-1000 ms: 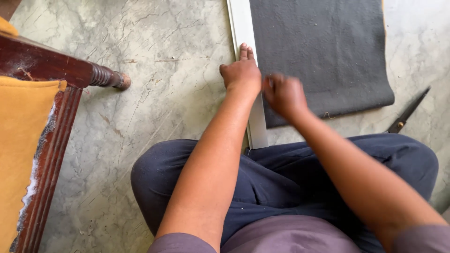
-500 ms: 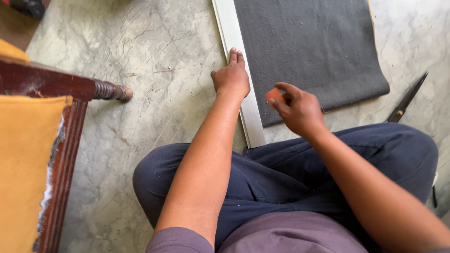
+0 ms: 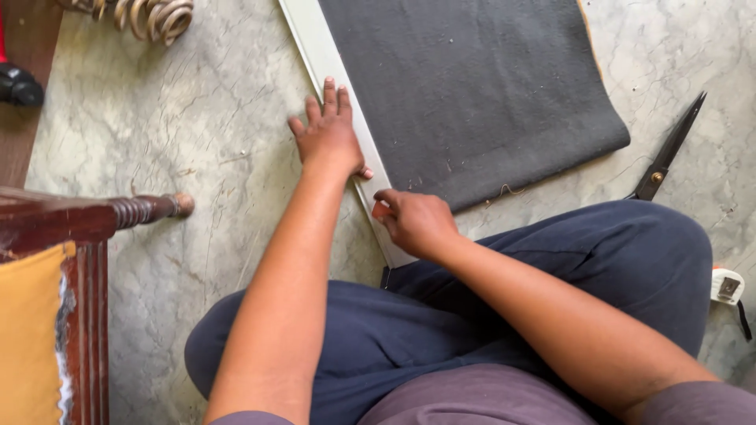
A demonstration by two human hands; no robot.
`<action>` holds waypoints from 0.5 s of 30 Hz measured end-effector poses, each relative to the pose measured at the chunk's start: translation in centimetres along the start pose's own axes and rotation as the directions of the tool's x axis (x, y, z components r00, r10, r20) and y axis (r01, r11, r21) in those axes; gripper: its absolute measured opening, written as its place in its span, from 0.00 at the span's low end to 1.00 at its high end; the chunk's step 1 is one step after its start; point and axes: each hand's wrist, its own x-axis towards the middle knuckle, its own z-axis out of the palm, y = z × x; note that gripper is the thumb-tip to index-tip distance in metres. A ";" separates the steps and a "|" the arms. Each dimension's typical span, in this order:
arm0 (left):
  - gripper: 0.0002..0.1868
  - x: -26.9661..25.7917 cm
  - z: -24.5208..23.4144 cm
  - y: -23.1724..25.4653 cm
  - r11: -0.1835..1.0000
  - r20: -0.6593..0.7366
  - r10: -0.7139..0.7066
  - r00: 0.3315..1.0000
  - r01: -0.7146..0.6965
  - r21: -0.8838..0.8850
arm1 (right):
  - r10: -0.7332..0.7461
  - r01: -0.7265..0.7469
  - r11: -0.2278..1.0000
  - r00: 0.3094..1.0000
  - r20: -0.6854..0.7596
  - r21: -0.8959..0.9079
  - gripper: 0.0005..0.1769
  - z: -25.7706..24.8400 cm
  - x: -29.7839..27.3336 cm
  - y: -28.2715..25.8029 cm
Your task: Measure and cut a piece of dark fabric using scissors and a metal ruler.
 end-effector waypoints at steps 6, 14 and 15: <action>0.88 2.9 -1.1 -1.1 0.984 0.031 0.109 0.994 -0.112 0.135 | -0.048 0.048 0.999 0.998 0.038 -0.003 0.19 -0.1 0.5 0.5; 0.84 11.4 -4.9 -5.3 0.994 -0.097 0.093 0.991 -0.087 0.068 | 0.000 0.002 1.000 0.995 0.102 -0.024 0.18 -0.4 0.8 -0.1; 0.84 12.4 -5.8 -5.6 0.996 -0.118 0.077 0.990 -0.071 0.057 | 0.010 -0.007 1.000 0.995 0.101 -0.022 0.18 -0.6 0.9 -0.2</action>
